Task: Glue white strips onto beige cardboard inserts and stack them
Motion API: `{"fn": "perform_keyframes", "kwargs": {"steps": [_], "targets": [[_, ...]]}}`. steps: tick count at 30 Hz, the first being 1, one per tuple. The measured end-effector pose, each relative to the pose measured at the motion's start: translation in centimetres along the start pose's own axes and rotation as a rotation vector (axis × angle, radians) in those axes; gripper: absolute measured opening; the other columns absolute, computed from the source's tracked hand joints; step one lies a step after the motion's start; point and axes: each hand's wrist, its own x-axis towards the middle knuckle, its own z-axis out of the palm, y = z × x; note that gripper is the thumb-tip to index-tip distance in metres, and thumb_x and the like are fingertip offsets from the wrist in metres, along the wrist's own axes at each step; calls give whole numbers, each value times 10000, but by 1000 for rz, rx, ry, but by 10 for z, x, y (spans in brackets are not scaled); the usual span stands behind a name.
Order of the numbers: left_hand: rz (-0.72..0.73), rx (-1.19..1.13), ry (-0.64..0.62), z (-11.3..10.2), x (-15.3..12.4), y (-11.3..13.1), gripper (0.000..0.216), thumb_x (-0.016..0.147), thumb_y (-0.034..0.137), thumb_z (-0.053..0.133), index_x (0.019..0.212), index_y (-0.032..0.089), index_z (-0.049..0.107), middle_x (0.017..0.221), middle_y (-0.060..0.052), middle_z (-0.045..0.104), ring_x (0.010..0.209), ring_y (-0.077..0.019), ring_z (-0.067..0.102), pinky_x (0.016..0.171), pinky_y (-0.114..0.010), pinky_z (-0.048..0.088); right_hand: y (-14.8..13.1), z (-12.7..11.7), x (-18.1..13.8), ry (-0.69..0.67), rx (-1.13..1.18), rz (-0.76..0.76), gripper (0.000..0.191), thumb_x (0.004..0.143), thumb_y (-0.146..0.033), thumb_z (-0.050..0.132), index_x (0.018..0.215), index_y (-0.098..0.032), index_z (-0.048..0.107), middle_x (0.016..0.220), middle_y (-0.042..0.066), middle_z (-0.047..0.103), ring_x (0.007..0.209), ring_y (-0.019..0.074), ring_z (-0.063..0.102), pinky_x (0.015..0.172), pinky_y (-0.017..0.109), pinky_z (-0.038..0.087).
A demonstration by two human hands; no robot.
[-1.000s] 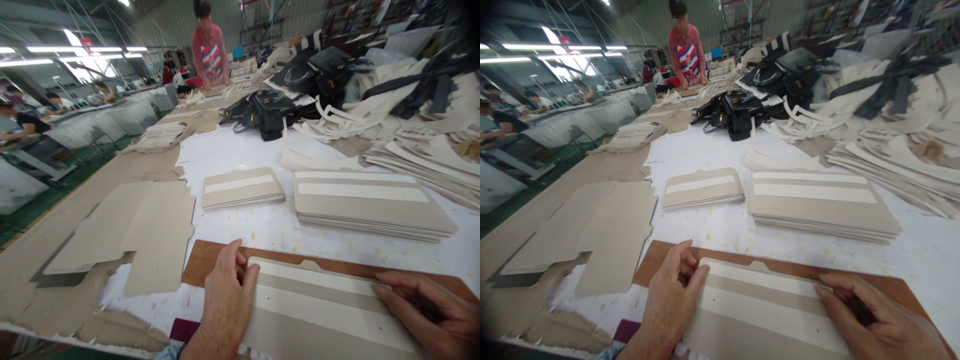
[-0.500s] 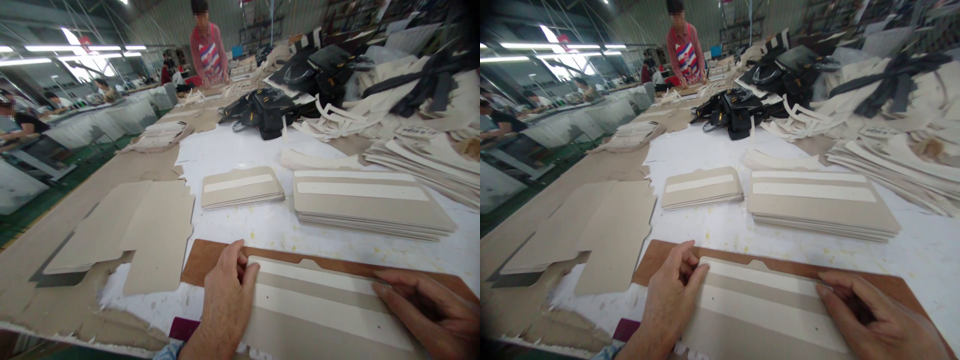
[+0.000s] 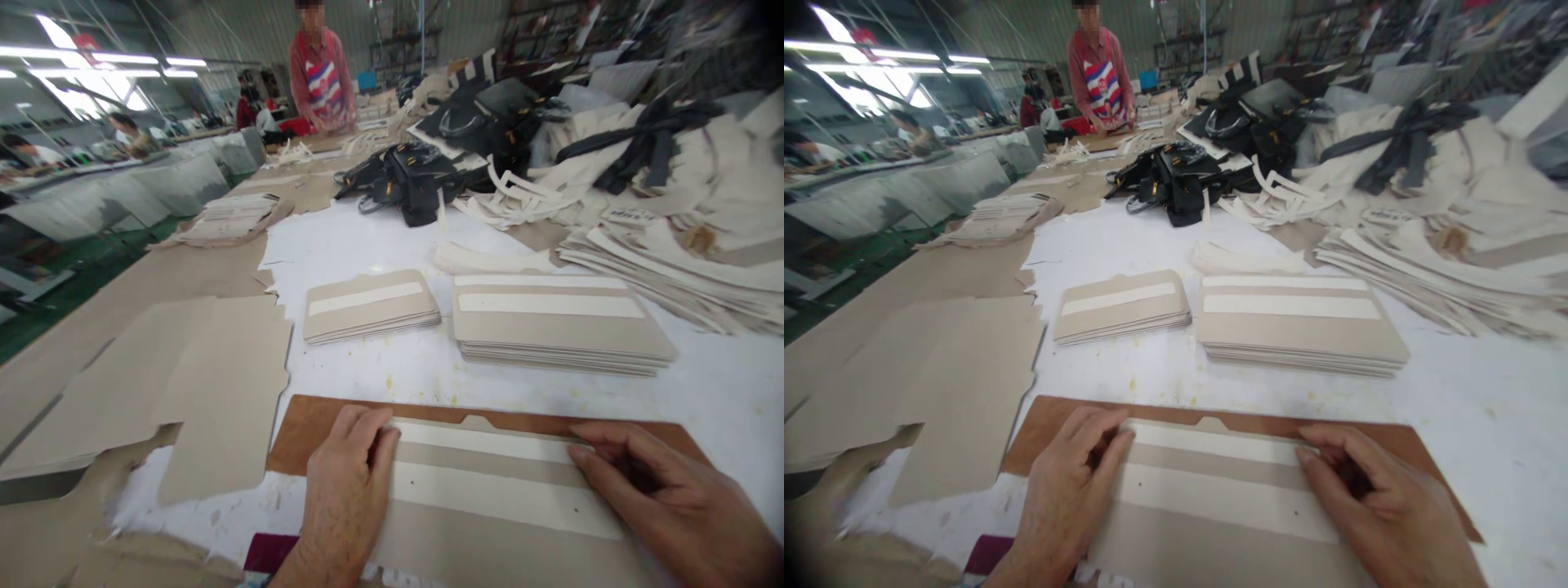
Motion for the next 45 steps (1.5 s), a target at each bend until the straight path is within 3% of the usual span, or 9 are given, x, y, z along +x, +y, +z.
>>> {"fn": "perform_keyframes", "kwargs": {"steps": [2,5,11,19,25,35,42,45], "targets": [[52,14,11,-1,1,-1,248,987,342,524,948,278,760,940,-12,725,795,-176,731,710,-290,559,-13,-3,-2,-62,14,3,382,827,-618,664,953,-280,789,762,-3,761,641,222,714,576,325,565],[86,48,28,-1,2,-8,274,1008,392,517,923,303,761,946,17,716,779,-159,740,678,-271,552,-31,-3,-4,-3,35,1,290,894,-514,624,959,-265,759,755,-9,731,658,200,688,660,325,561],[156,154,-48,0,1,-31,228,1024,466,551,1047,347,744,1055,43,715,873,-144,756,662,-218,570,-35,2,-3,54,47,-102,196,893,-417,634,935,-258,740,682,-26,680,592,172,648,587,295,520],[206,224,-49,1,1,-47,282,1019,523,528,1058,347,745,1099,29,723,931,-173,766,637,-220,590,-43,-2,-2,56,20,-97,118,874,-361,634,848,-252,673,700,-21,635,576,157,598,542,285,478],[194,243,-71,1,1,-47,308,1032,511,503,1070,337,753,1112,26,728,930,-166,764,667,-216,595,-42,-2,-3,-9,32,-122,208,923,-335,613,735,-251,640,689,-17,632,628,169,597,592,301,458],[189,220,-54,0,3,-40,310,1034,503,493,1013,323,745,1065,25,709,908,-163,752,661,-225,581,-43,-7,-1,-87,10,-128,275,974,-331,538,735,-248,648,766,2,677,726,186,648,689,330,468],[188,177,-53,4,5,-34,277,1035,449,501,994,307,735,1030,9,684,867,-170,739,678,-258,573,-43,-9,14,-131,-34,-52,248,843,-381,508,685,-252,649,725,15,716,700,212,666,683,362,476],[193,166,-1,6,5,-30,308,1043,435,463,972,284,722,1007,-3,682,834,-187,731,677,-297,574,-33,-20,17,-49,-46,-24,264,819,-424,515,692,-251,668,723,30,728,699,229,671,693,380,492]]}}
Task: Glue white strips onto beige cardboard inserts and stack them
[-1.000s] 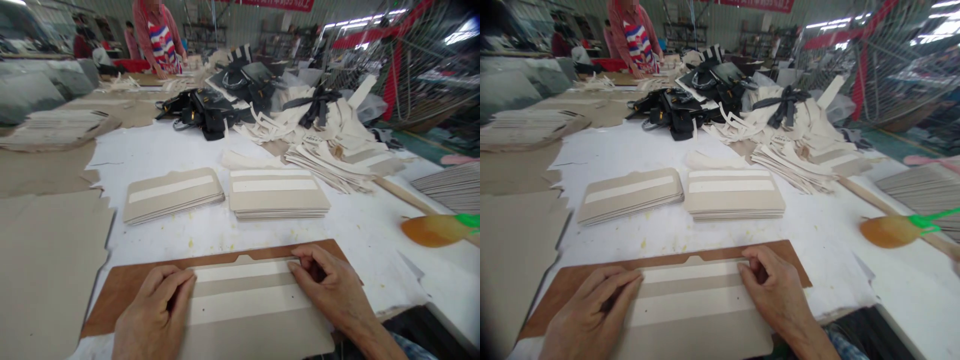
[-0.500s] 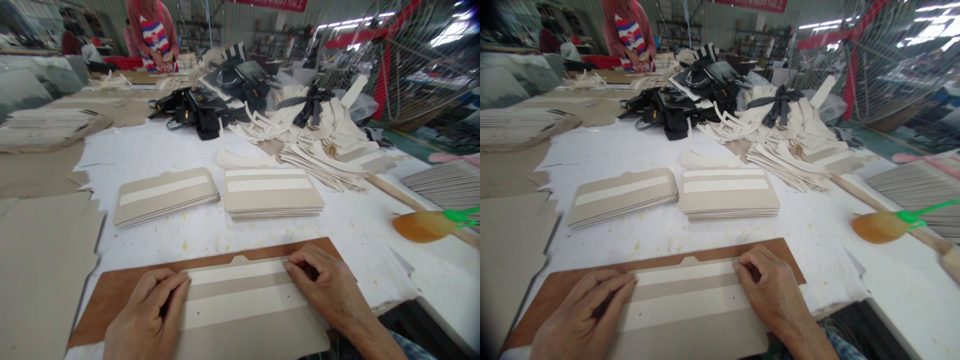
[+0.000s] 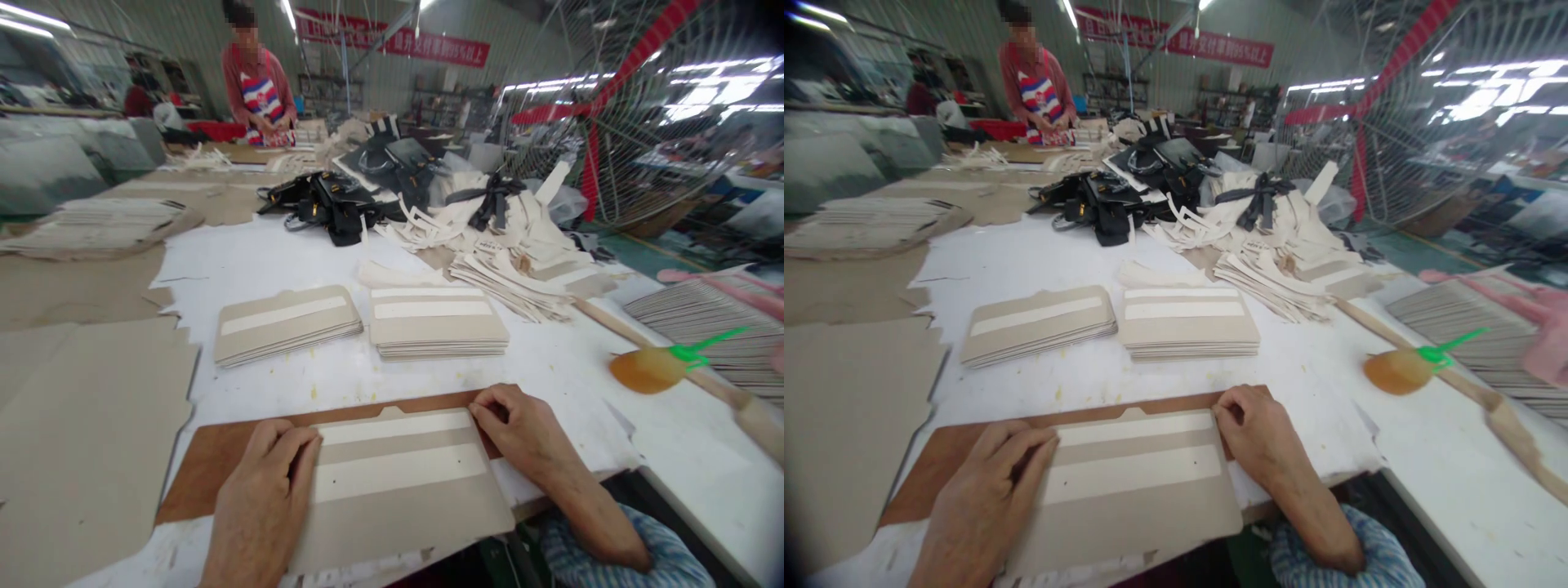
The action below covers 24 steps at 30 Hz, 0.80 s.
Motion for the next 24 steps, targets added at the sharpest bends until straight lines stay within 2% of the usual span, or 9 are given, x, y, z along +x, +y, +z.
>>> {"fn": "perform_keyframes", "kwargs": {"steps": [3,5,8,11,13,15,19,24], "targets": [[0,-2,116,-3,-2,0,335,1061,458,419,1067,254,684,1047,-29,701,930,-235,728,754,-359,584,11,-13,-10,91,-3,45,324,864,-483,508,781,-243,710,721,33,732,651,228,660,638,376,500],[29,17,147,-7,-6,-3,321,1076,452,413,1152,244,646,1095,-37,709,1005,-246,718,803,-373,580,15,-16,-21,108,15,0,330,921,-478,515,868,-243,740,762,25,746,669,218,672,631,361,521],[120,54,173,-16,-15,-5,297,1098,409,403,1196,230,618,1142,-45,707,1051,-228,697,879,-362,567,13,-11,-38,133,32,-246,270,1006,-402,547,1032,-235,758,980,46,777,890,218,714,793,358,576],[272,91,184,-24,-23,8,293,1102,361,412,1231,194,616,1183,-75,700,1098,-228,662,964,-367,545,-1,3,-46,178,-18,-513,240,1048,-329,560,1137,-198,742,1144,91,742,1082,232,666,932,378,557],[366,127,151,-24,-27,23,340,1098,371,425,1289,156,606,1249,-110,690,1169,-257,631,1000,-396,540,-16,14,-46,176,-74,-634,248,1063,-296,543,1174,-167,723,1156,112,720,1087,242,633,920,386,547],[398,183,103,-19,-29,38,445,1085,454,452,1341,121,598,1311,-147,679,1215,-310,610,999,-461,551,-30,26,-44,143,-145,-736,271,1078,-264,493,1198,-142,702,1122,118,712,1045,254,616,895,412,535],[277,260,-54,0,-34,53,671,974,660,603,1374,121,624,1340,-171,683,1179,-386,629,928,-570,573,-42,51,-40,90,-321,-828,334,1092,-253,404,1229,-135,685,1054,109,698,944,285,591,855,486,489],[165,208,-180,13,-40,52,826,918,798,565,1430,151,614,1409,-160,664,1219,-393,618,984,-600,534,-33,66,-40,175,-414,-847,369,1094,-254,363,1227,-130,684,1087,116,685,974,304,563,847,481,432]]}}
